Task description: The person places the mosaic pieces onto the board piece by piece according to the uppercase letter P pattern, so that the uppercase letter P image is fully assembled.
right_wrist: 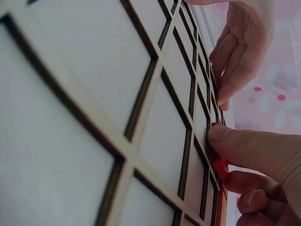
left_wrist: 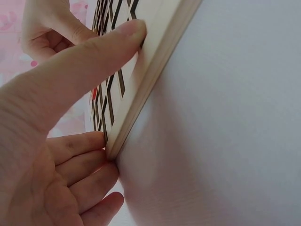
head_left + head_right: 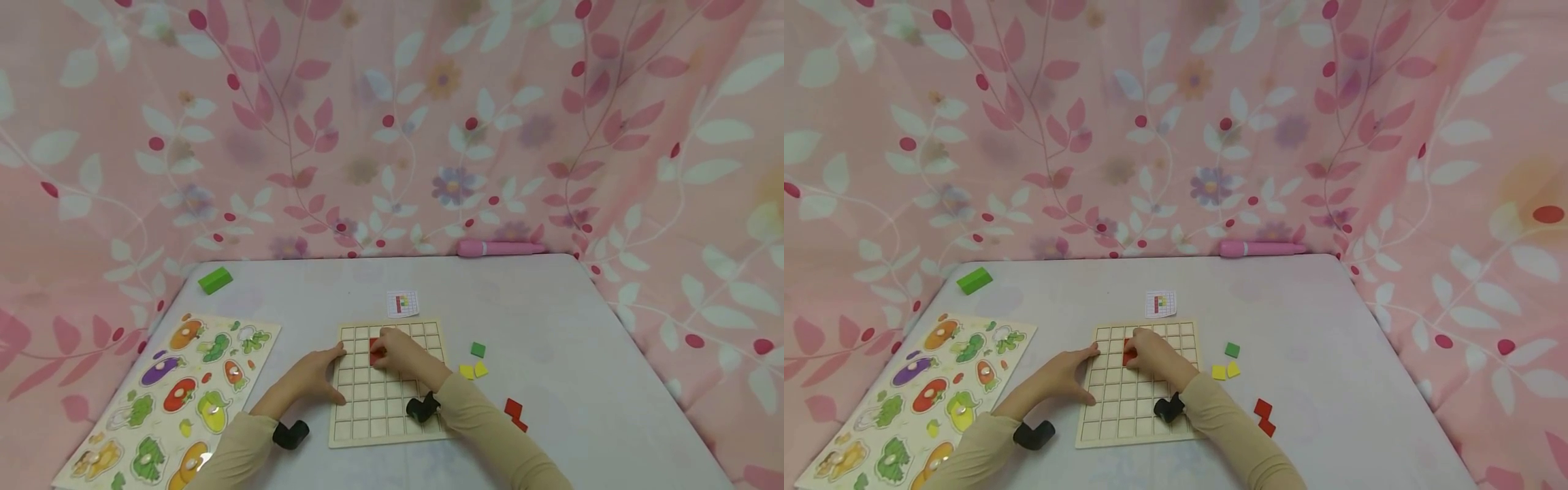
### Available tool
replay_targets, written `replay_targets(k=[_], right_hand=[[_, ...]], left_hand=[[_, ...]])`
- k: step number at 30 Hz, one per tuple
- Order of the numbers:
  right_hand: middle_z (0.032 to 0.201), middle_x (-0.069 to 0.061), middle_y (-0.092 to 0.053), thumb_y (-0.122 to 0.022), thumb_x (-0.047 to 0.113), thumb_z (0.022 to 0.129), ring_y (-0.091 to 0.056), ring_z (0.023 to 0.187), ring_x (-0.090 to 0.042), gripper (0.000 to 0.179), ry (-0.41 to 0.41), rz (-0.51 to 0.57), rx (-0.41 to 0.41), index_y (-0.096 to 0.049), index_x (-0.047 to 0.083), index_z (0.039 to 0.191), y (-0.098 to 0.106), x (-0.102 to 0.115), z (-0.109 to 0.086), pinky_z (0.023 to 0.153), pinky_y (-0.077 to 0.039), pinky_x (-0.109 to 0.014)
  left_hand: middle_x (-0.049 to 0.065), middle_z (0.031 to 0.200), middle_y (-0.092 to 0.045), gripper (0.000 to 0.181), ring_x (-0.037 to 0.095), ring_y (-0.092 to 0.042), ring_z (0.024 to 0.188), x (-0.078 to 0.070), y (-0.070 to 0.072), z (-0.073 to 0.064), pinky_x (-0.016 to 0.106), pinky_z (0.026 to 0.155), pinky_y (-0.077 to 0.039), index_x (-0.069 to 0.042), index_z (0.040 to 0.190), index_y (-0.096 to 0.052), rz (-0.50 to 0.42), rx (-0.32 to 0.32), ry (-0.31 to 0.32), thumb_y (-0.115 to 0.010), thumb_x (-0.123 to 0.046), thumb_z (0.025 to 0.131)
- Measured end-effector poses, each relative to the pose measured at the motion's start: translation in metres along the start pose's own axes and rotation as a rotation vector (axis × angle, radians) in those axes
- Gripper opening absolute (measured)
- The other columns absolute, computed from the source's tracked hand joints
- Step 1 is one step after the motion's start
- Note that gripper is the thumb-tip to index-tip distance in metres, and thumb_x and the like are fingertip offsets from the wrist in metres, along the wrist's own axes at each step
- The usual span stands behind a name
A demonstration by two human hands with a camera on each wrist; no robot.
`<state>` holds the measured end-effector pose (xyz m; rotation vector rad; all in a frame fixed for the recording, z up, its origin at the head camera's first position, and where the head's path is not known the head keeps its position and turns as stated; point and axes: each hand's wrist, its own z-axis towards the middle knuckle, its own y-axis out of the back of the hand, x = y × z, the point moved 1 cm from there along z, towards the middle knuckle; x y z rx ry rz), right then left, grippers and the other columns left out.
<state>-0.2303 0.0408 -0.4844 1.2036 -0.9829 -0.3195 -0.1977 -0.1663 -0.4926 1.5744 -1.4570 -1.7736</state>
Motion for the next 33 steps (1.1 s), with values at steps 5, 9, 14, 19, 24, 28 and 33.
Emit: replay_targets(k=[5, 9, 14, 19, 24, 28, 33], right_hand=[[0.079, 0.004, -0.051, -0.074, 0.019, 0.074, -0.044, 0.070, -0.009, 0.028, -0.034, 0.033, 0.022, -0.069, 0.007, 0.099, -0.001, -0.001, 0.000, 0.061, -0.040, -0.020], [0.083, 0.003, -0.058, -0.073, 0.016, 0.075, -0.049, 0.074, -0.009, 0.028, -0.017, 0.062, 0.011, -0.068, 0.005, 0.100, -0.001, -0.004, -0.001, 0.065, -0.042, -0.020], [0.090, -0.001, -0.063, -0.071, 0.014, 0.077, -0.055, 0.082, -0.012, 0.024, 0.004, 0.085, -0.018, -0.068, 0.005, 0.098, 0.005, -0.007, -0.003, 0.071, -0.044, -0.023], [0.091, -0.007, -0.064, -0.066, 0.006, 0.080, -0.058, 0.081, -0.017, 0.018, 0.058, 0.090, -0.077, -0.067, 0.001, 0.097, 0.020, -0.006, -0.009, 0.067, -0.047, -0.024], [0.076, -0.002, -0.064, -0.065, 0.000, 0.080, -0.058, 0.069, -0.012, 0.003, 0.129, 0.067, -0.184, -0.068, 0.002, 0.079, 0.037, -0.012, -0.022, 0.060, -0.046, -0.018], [0.070, 0.000, -0.063, -0.067, 0.000, 0.077, -0.056, 0.063, -0.009, 0.007, 0.153, 0.081, -0.237, -0.066, 0.005, 0.072, 0.054, -0.018, -0.036, 0.056, -0.046, -0.017], [0.071, 0.001, -0.063, -0.068, 0.001, 0.076, -0.056, 0.063, -0.008, 0.005, 0.127, 0.109, -0.307, -0.067, 0.004, 0.073, 0.076, -0.030, -0.056, 0.057, -0.047, -0.018]], left_hand=[[0.013, 0.136, -0.039, 0.099, 0.032, -0.039, 0.119, 0.000, 0.000, -0.001, 0.044, 0.095, -0.032, -0.004, 0.132, -0.043, -0.003, 0.002, -0.004, -0.085, -0.042, 0.051], [0.013, 0.136, -0.038, 0.099, 0.032, -0.039, 0.119, -0.001, 0.000, -0.001, 0.044, 0.095, -0.032, -0.002, 0.132, -0.043, 0.000, 0.008, -0.003, -0.084, -0.042, 0.051], [0.013, 0.137, -0.037, 0.097, 0.032, -0.037, 0.120, -0.003, 0.002, -0.001, 0.044, 0.096, -0.031, -0.003, 0.132, -0.043, -0.005, 0.008, 0.006, -0.085, -0.040, 0.052], [0.013, 0.136, -0.038, 0.098, 0.032, -0.038, 0.120, -0.003, 0.001, 0.000, 0.044, 0.095, -0.032, -0.003, 0.132, -0.043, -0.007, 0.008, 0.011, -0.085, -0.039, 0.051], [0.013, 0.136, -0.038, 0.099, 0.032, -0.038, 0.120, -0.002, -0.001, 0.000, 0.044, 0.095, -0.032, -0.003, 0.132, -0.044, -0.002, 0.010, 0.007, -0.085, -0.040, 0.050], [0.013, 0.137, -0.037, 0.098, 0.032, -0.038, 0.120, -0.002, -0.001, 0.000, 0.044, 0.095, -0.032, -0.004, 0.132, -0.044, 0.005, 0.010, -0.002, -0.085, -0.041, 0.051], [0.014, 0.136, -0.038, 0.099, 0.033, -0.038, 0.119, -0.002, 0.000, -0.001, 0.044, 0.095, -0.032, -0.003, 0.132, -0.043, 0.012, -0.005, -0.005, -0.085, -0.041, 0.051]])
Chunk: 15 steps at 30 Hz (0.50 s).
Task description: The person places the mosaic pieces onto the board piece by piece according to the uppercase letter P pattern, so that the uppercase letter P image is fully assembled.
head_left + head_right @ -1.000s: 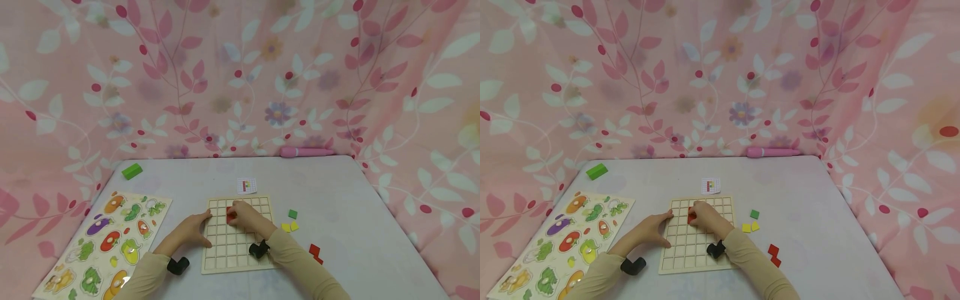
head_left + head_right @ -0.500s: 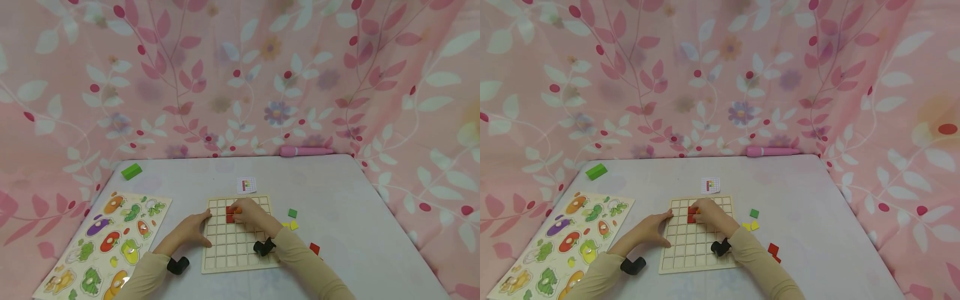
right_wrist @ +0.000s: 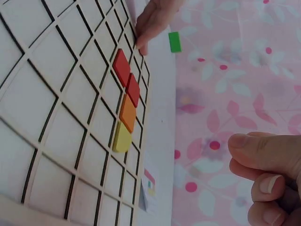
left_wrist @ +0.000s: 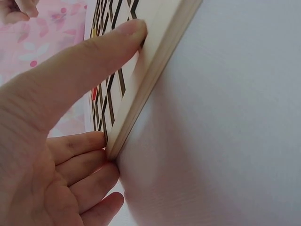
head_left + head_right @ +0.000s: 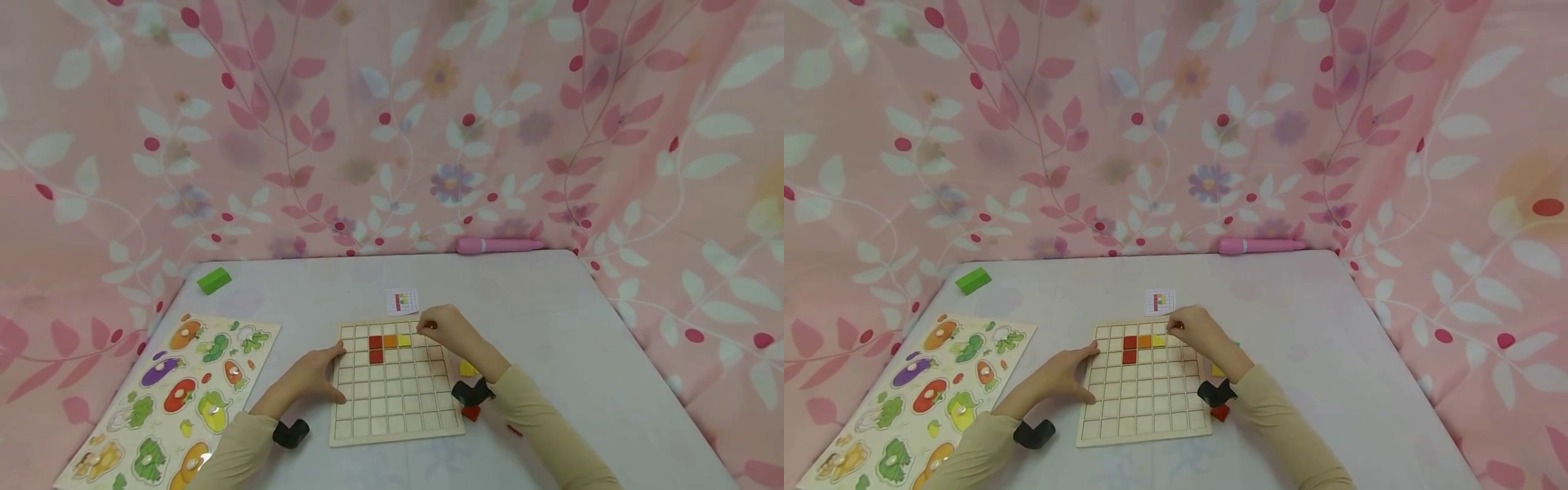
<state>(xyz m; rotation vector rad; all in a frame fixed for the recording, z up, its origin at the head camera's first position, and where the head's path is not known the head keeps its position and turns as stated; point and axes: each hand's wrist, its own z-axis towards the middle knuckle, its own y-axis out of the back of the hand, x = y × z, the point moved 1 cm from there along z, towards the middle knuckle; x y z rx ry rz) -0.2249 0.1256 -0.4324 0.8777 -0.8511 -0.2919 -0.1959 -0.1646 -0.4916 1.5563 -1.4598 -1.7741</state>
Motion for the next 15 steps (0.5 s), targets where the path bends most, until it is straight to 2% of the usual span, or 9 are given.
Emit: replay_targets(k=[7, 15], right_hand=[[0.073, 0.002, -0.063, -0.068, 0.000, 0.076, -0.054, 0.063, -0.006, 0.005, 0.030, -0.004, -0.032, -0.068, 0.005, 0.074, 0.025, -0.011, -0.025, 0.057, -0.048, -0.020], [0.072, 0.006, -0.059, -0.070, 0.002, 0.076, -0.044, 0.058, -0.005, 0.005, 0.017, -0.046, -0.015, -0.067, 0.006, 0.078, 0.029, -0.014, -0.053, 0.049, -0.041, -0.018]], left_hand=[[0.015, 0.136, -0.037, 0.099, 0.034, -0.038, 0.119, 0.000, -0.003, -0.002, 0.045, 0.095, -0.032, -0.001, 0.132, -0.042, -0.008, 0.011, -0.011, -0.084, -0.041, 0.052], [0.015, 0.135, -0.039, 0.098, 0.034, -0.039, 0.118, 0.000, 0.001, -0.001, 0.044, 0.095, -0.032, -0.001, 0.132, -0.042, 0.013, -0.012, -0.025, -0.085, -0.040, 0.052]])
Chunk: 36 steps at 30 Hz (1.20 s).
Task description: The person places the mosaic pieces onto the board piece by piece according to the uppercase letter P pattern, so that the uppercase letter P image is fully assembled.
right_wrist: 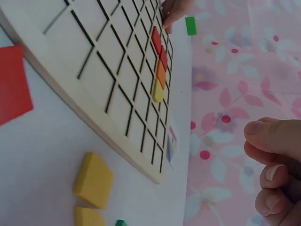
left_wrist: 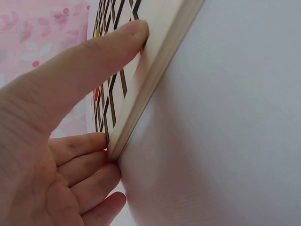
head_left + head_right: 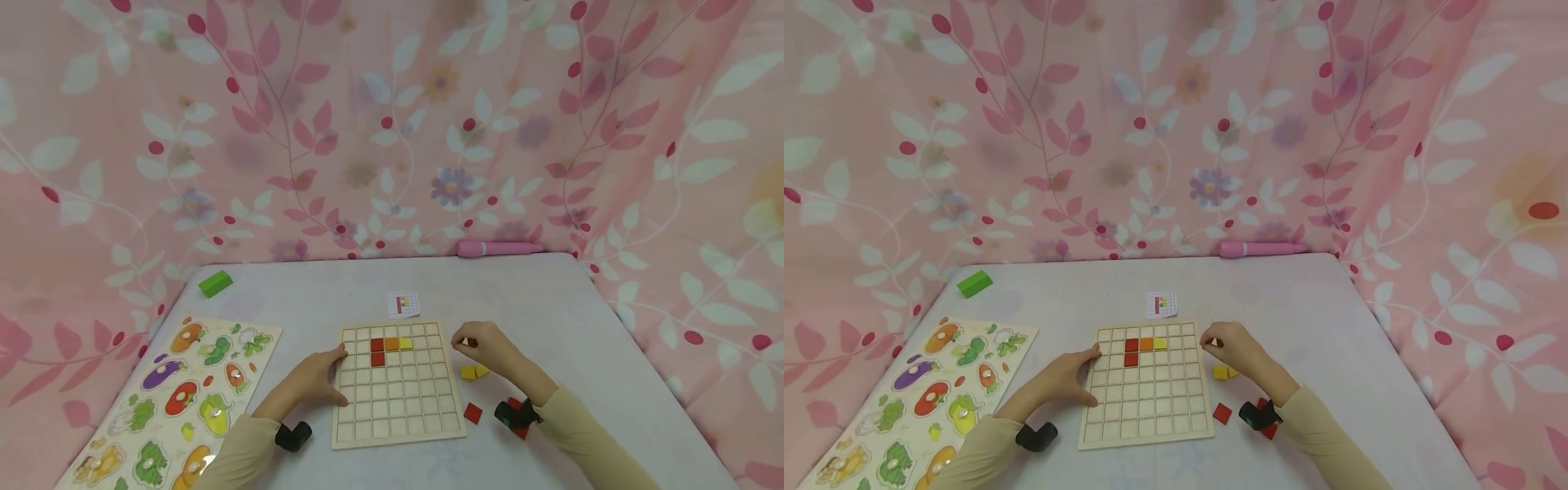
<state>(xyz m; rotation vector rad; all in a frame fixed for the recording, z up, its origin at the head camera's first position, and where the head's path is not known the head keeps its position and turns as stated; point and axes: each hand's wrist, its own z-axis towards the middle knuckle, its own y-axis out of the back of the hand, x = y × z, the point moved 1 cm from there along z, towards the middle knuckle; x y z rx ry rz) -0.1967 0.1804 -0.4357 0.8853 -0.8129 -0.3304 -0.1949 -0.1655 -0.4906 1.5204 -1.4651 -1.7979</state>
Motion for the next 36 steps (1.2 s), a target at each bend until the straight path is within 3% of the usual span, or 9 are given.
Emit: replay_targets(k=[4, 12, 16, 22, 26, 36], right_hand=[[0.074, 0.008, -0.057, -0.071, 0.003, 0.075, -0.041, 0.057, -0.004, 0.008, -0.039, 0.017, 0.018, -0.067, 0.004, 0.082, -0.006, -0.001, -0.017, 0.047, -0.039, -0.017], [0.080, 0.001, -0.060, -0.072, 0.003, 0.073, -0.038, 0.054, -0.004, 0.017, -0.079, 0.040, 0.155, -0.067, 0.003, 0.089, -0.014, -0.002, -0.044, 0.047, -0.037, -0.017], [0.084, 0.002, -0.060, -0.069, -0.001, 0.075, -0.037, 0.054, -0.003, 0.017, -0.112, 0.042, 0.271, -0.066, 0.003, 0.091, -0.013, -0.003, -0.052, 0.048, -0.038, -0.017], [0.090, 0.004, -0.054, -0.067, -0.001, 0.074, -0.041, 0.058, -0.004, 0.027, -0.245, 0.133, 0.452, -0.064, 0.006, 0.099, -0.018, -0.005, -0.065, 0.052, -0.041, -0.019], [0.088, 0.007, -0.050, -0.067, -0.001, 0.073, -0.042, 0.059, -0.004, 0.029, -0.278, 0.147, 0.463, -0.064, 0.008, 0.100, -0.024, -0.004, -0.069, 0.052, -0.041, -0.019], [0.086, 0.010, -0.046, -0.068, -0.002, 0.070, -0.042, 0.063, -0.005, 0.025, -0.215, 0.129, 0.420, -0.068, 0.012, 0.090, -0.031, -0.003, -0.071, 0.053, -0.040, -0.019]], left_hand=[[0.015, 0.135, -0.039, 0.099, 0.033, -0.039, 0.119, 0.000, 0.001, 0.001, 0.044, 0.095, -0.032, -0.001, 0.132, -0.042, -0.007, 0.005, 0.010, -0.085, -0.040, 0.052], [0.014, 0.136, -0.037, 0.098, 0.033, -0.038, 0.120, 0.002, -0.003, -0.001, 0.044, 0.095, -0.032, -0.001, 0.132, -0.042, -0.021, 0.009, 0.003, -0.084, -0.040, 0.053], [0.013, 0.136, -0.038, 0.099, 0.032, -0.038, 0.120, 0.002, -0.003, -0.001, 0.043, 0.095, -0.032, -0.002, 0.133, -0.041, -0.009, 0.006, 0.016, -0.084, -0.041, 0.052], [0.013, 0.135, -0.039, 0.100, 0.032, -0.039, 0.119, 0.002, -0.002, 0.001, 0.043, 0.095, -0.032, -0.003, 0.133, -0.042, -0.008, -0.001, 0.034, -0.085, -0.041, 0.051], [0.012, 0.136, -0.038, 0.100, 0.032, -0.038, 0.119, 0.002, -0.001, 0.002, 0.043, 0.095, -0.032, -0.003, 0.133, -0.042, -0.008, 0.006, 0.036, -0.085, -0.041, 0.051], [0.015, 0.135, -0.038, 0.100, 0.033, -0.038, 0.119, 0.003, -0.001, 0.001, 0.044, 0.095, -0.032, -0.001, 0.133, -0.041, -0.027, 0.001, 0.003, -0.084, -0.041, 0.052]])
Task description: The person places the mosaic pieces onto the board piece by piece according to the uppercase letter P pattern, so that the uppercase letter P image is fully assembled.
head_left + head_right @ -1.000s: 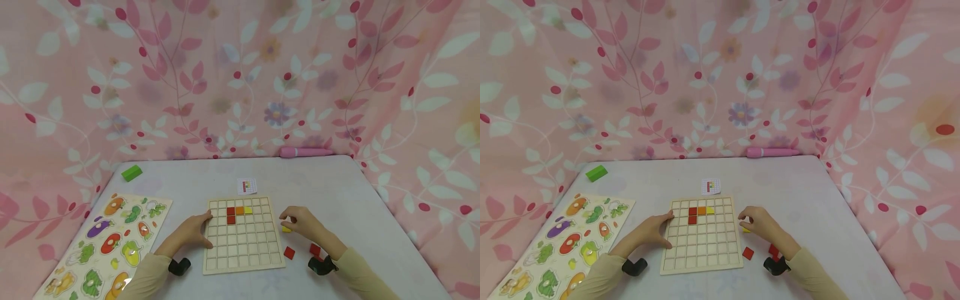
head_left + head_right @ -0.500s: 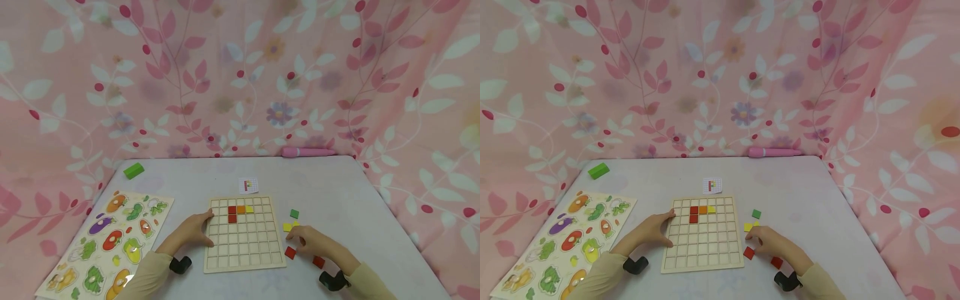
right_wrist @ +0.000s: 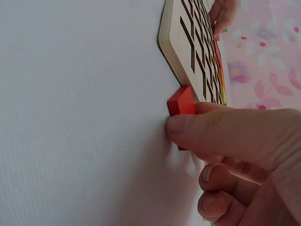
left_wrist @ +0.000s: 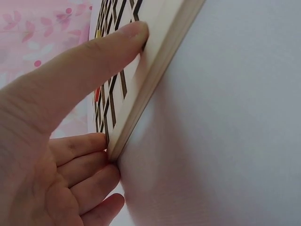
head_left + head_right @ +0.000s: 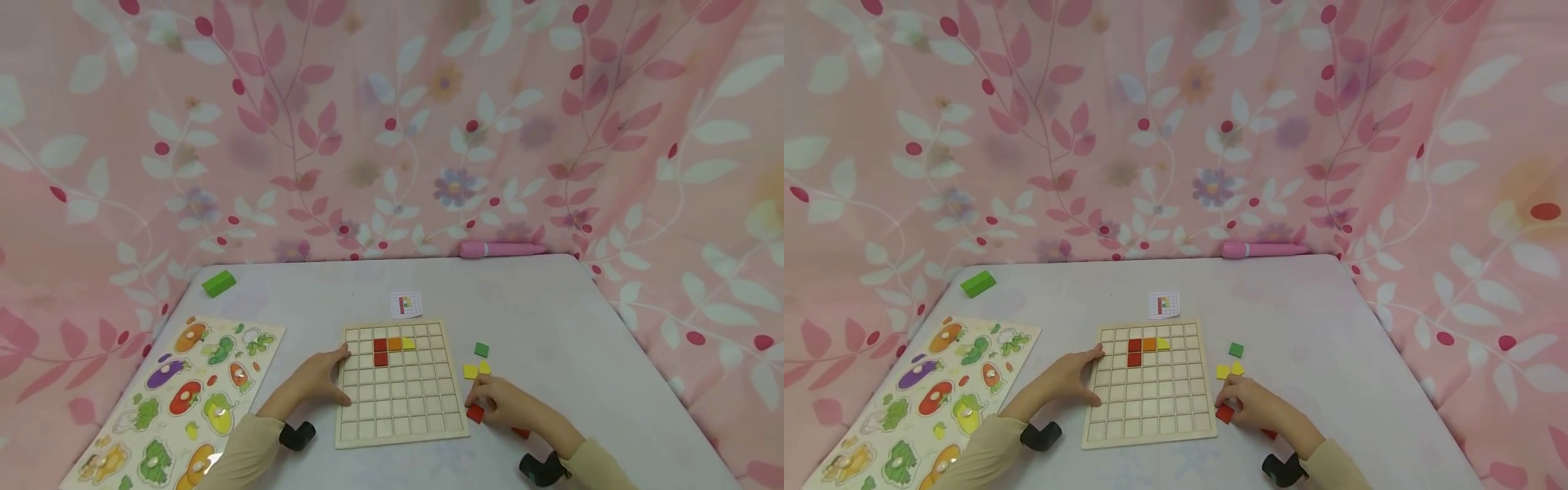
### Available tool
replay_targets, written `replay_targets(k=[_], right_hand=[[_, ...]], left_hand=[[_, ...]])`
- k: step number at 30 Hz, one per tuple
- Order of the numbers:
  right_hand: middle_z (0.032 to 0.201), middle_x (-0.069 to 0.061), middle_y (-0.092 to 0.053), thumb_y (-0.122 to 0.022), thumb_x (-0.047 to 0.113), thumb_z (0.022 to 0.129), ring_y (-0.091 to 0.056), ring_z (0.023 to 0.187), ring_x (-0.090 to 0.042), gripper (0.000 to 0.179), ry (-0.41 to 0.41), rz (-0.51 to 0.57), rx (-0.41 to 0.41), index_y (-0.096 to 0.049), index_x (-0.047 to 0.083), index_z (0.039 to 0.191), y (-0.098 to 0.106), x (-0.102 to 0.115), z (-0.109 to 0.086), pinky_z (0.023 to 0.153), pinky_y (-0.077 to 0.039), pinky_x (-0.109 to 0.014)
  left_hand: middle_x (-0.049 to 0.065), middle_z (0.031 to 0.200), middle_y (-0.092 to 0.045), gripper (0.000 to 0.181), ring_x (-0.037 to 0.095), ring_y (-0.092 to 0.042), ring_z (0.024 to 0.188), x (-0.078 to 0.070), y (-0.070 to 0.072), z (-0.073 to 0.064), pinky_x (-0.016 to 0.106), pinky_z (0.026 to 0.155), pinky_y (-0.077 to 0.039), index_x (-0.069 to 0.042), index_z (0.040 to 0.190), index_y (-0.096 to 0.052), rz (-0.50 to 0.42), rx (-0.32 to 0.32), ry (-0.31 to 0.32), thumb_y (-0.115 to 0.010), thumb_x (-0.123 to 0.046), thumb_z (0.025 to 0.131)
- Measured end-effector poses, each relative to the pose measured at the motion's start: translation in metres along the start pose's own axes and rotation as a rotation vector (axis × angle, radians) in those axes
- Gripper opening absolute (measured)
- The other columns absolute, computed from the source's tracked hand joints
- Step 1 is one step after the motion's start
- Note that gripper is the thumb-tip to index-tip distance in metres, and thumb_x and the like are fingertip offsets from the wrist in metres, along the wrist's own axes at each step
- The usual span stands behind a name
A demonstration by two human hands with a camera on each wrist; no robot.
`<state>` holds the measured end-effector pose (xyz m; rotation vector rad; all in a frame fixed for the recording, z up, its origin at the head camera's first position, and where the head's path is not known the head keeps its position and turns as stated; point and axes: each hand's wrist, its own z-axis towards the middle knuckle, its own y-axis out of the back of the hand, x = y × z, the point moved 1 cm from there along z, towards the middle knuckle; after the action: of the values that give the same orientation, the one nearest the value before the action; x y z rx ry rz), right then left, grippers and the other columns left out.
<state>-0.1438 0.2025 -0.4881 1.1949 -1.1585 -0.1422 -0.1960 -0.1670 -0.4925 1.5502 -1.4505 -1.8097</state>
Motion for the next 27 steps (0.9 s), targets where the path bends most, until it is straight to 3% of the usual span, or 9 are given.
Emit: replay_targets(k=[10, 19, 27], right_hand=[[0.076, 0.013, -0.051, -0.073, 0.015, 0.073, -0.043, 0.064, -0.003, 0.019, 0.076, -0.028, -0.092, -0.064, 0.013, 0.089, 0.001, 0.004, 0.002, 0.052, -0.040, -0.018], [0.072, 0.010, -0.050, -0.072, 0.014, 0.073, -0.044, 0.060, -0.005, 0.023, 0.119, -0.018, -0.162, -0.068, 0.008, 0.095, 0.004, 0.005, 0.008, 0.049, -0.038, -0.016], [0.071, 0.009, -0.049, -0.072, 0.008, 0.072, -0.040, 0.055, -0.003, 0.022, 0.216, -0.015, -0.250, -0.068, 0.003, 0.093, 0.010, 0.006, 0.023, 0.045, -0.035, -0.016]], left_hand=[[0.014, 0.135, -0.039, 0.101, 0.033, -0.039, 0.118, 0.003, -0.003, 0.002, 0.043, 0.095, -0.032, -0.002, 0.133, -0.041, 0.017, -0.004, 0.008, -0.084, -0.043, 0.051], [0.015, 0.135, -0.039, 0.101, 0.033, -0.039, 0.118, 0.002, -0.003, 0.000, 0.044, 0.095, -0.033, -0.001, 0.132, -0.042, 0.008, -0.006, -0.009, -0.084, -0.042, 0.051], [0.015, 0.134, -0.040, 0.101, 0.033, -0.039, 0.118, -0.001, -0.001, -0.001, 0.044, 0.094, -0.033, 0.000, 0.133, -0.040, 0.002, -0.010, -0.002, -0.085, -0.040, 0.052]])
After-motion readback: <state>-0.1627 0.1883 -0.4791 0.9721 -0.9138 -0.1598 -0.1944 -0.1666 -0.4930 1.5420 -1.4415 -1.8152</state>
